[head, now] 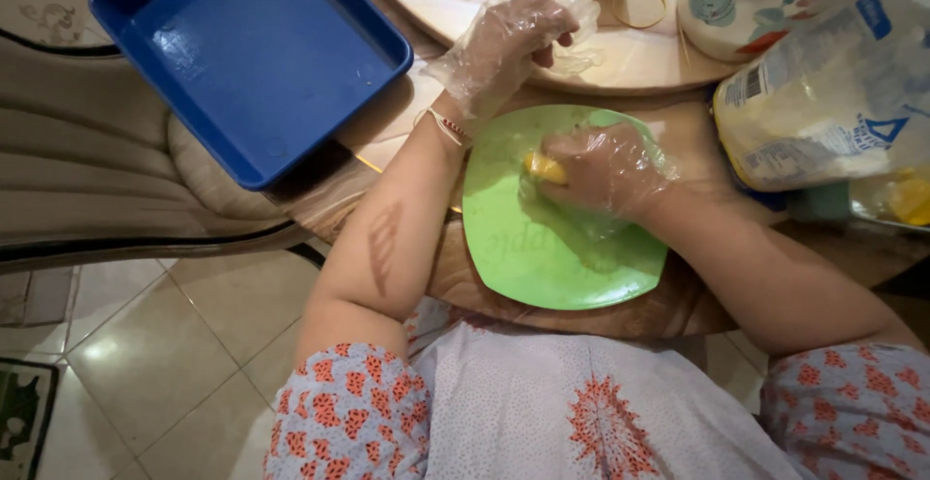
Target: Kneading and shaping a small piece of yellow dough on a green plate using both hands.
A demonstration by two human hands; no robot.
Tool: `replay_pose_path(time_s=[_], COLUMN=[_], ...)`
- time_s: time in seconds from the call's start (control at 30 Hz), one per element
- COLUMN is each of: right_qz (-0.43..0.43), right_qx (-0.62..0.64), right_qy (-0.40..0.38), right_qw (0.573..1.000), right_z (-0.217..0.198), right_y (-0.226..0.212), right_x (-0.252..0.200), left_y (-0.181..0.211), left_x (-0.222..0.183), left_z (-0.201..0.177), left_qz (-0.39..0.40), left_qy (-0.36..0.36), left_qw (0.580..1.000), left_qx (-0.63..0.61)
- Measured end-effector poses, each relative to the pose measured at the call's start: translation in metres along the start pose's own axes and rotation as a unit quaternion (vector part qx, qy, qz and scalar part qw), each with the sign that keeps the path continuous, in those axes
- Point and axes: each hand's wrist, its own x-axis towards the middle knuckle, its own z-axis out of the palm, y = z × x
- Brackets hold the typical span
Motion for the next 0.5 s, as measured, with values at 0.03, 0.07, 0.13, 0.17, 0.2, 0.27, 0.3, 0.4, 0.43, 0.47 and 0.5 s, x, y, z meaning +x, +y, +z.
replay_pose_path(time_s=[0.03, 0.07, 0.13, 0.17, 0.2, 0.27, 0.3, 0.4, 0.43, 0.47, 0.5], right_qz=[0.0, -0.001, -0.016, -0.03, -0.031, 0.114, 0.114, 0.119, 0.11, 0.101, 0.101], right_qx=[-0.001, -0.001, 0.081, 0.163, 0.163, 0.233, 0.233, 0.319, 0.336, 0.353, 0.353], right_qy=[0.003, 0.005, 0.007, 0.009, 0.009, -0.177, -0.18, -0.209, -0.191, -0.174, -0.168], right_qw=[1.0, 1.0, 0.997, 0.986, 0.986, 0.949, 0.949, 0.917, 0.916, 0.914, 0.915], right_z=[-0.004, -0.008, -0.015, -0.018, -0.034, -0.064, -0.072, -0.08, -0.072, -0.065, -0.069], right_y=[-0.001, -0.002, 0.007, 0.011, 0.007, -0.001, 0.002, 0.015, 0.024, 0.034, 0.037], right_x=[0.0, 0.001, 0.001, 0.001, 0.005, 0.012, 0.012, 0.006, 0.005, 0.003, 0.001], left_y=[0.003, 0.007, -0.002, -0.006, 0.0, 0.011, -0.005, -0.02, -0.001, 0.018, 0.022], left_x=[-0.001, -0.002, 0.001, 0.002, 0.0, -0.004, 0.001, 0.003, -0.003, -0.009, -0.012], left_z=[0.001, 0.001, -0.001, -0.002, -0.002, 0.0, -0.006, -0.015, -0.014, -0.012, -0.009], left_qz=[-0.02, -0.041, -0.038, -0.037, -0.036, -0.01, -0.011, 0.199, 0.184, 0.168, 0.172], left_qy=[0.003, 0.005, -0.005, -0.018, -0.017, -0.022, -0.021, -0.015, 0.013, 0.04, 0.037], left_qw=[1.0, 0.999, 0.999, 0.999, 0.999, 1.0, 1.0, 0.972, 0.981, 0.985, 0.984], left_qx=[0.01, 0.02, -0.002, -0.024, -0.025, 0.009, 0.007, 0.125, 0.066, 0.007, 0.01])
